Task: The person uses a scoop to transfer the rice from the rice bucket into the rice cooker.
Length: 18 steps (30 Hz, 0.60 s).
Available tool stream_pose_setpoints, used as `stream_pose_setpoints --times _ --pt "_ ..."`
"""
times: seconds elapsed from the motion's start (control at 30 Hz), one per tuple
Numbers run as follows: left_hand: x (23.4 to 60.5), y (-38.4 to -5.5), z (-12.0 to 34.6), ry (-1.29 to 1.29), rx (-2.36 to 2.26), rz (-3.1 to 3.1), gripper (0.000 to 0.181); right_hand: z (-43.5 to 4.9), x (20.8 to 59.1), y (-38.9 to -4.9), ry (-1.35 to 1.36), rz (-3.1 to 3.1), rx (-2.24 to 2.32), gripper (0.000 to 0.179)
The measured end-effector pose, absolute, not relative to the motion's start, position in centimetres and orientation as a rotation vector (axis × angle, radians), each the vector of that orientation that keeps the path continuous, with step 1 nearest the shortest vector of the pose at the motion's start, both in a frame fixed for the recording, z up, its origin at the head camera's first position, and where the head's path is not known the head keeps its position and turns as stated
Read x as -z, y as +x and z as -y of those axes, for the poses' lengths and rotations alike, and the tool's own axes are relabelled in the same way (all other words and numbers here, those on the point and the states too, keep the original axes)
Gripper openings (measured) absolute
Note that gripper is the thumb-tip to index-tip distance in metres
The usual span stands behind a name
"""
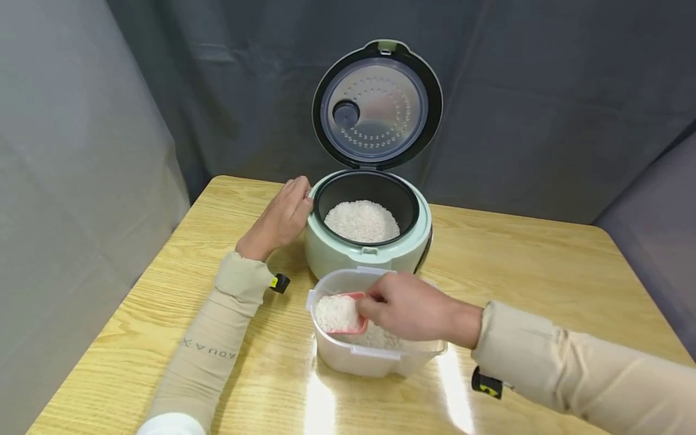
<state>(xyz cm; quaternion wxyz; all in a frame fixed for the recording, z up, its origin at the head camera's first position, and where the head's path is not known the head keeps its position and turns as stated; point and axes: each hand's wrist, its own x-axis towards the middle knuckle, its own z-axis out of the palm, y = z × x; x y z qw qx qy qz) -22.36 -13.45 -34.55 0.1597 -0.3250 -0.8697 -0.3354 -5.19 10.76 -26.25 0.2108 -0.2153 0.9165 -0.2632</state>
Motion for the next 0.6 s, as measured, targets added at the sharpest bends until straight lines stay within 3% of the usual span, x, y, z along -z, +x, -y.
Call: stream_pose_setpoints --times 0.6 --pt "34.40 -22.34 13.54 -0.931 0.954 2.471 0.021 -11.55 25.65 -4.69 -0.473 -2.534 0.802 0.035"
